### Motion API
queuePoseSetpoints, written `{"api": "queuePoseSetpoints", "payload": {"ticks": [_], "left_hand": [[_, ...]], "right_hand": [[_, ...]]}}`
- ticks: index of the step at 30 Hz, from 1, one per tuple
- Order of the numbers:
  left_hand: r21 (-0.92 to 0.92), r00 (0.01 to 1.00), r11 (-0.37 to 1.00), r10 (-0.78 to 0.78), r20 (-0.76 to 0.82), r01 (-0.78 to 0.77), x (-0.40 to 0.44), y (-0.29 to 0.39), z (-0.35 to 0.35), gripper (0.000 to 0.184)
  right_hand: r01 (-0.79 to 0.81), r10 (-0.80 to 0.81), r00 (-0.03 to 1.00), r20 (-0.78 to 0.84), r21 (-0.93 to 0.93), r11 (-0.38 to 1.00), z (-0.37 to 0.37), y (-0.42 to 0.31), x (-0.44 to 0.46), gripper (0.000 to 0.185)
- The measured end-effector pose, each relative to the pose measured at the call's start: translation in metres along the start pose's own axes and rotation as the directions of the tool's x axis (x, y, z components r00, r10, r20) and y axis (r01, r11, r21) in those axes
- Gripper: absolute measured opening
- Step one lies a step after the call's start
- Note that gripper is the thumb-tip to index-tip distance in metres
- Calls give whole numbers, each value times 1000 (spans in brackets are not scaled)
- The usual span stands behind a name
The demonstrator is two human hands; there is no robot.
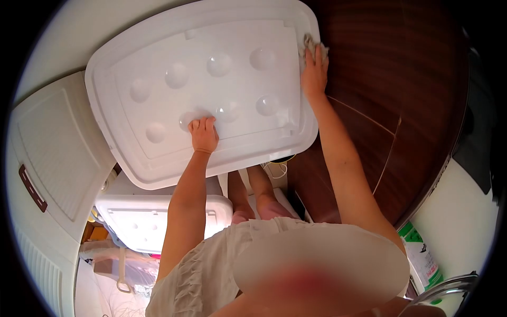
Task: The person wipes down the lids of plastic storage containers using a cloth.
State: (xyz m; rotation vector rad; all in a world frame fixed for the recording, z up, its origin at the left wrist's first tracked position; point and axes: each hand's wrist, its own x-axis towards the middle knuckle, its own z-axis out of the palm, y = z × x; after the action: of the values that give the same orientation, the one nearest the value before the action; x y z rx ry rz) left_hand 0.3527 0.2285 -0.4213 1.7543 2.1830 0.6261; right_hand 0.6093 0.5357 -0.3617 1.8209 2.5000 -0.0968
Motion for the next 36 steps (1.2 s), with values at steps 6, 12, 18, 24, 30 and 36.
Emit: {"api": "queuePoseSetpoints", "payload": {"ticks": [6,12,18,24,30,36], "left_hand": [[-4,1000,1000,0,-14,0,-2,-2,2,31],[-51,1000,998,21,4,-21,8,2,-12,27],[-220,942,919,-297,157,326,-1,-12,-59,16],[-504,797,618,-493,349,603,-94,-53,-118,13],[-264,732,706,-517,443,658,-260,-59,-168,19],[-232,471,414,-697,541,880,-312,-14,-194,19]], "right_hand": [[-78,75,982,176,13,997,0,25,-142,60],[-200,195,928,319,-18,980,-5,37,-249,59],[-554,252,718,649,313,772,-37,26,-349,46],[-700,188,671,717,696,-157,-208,-31,-344,36],[-344,425,810,404,914,-214,-417,12,-333,43],[-461,860,425,283,885,-63,-510,97,-333,45]]}}
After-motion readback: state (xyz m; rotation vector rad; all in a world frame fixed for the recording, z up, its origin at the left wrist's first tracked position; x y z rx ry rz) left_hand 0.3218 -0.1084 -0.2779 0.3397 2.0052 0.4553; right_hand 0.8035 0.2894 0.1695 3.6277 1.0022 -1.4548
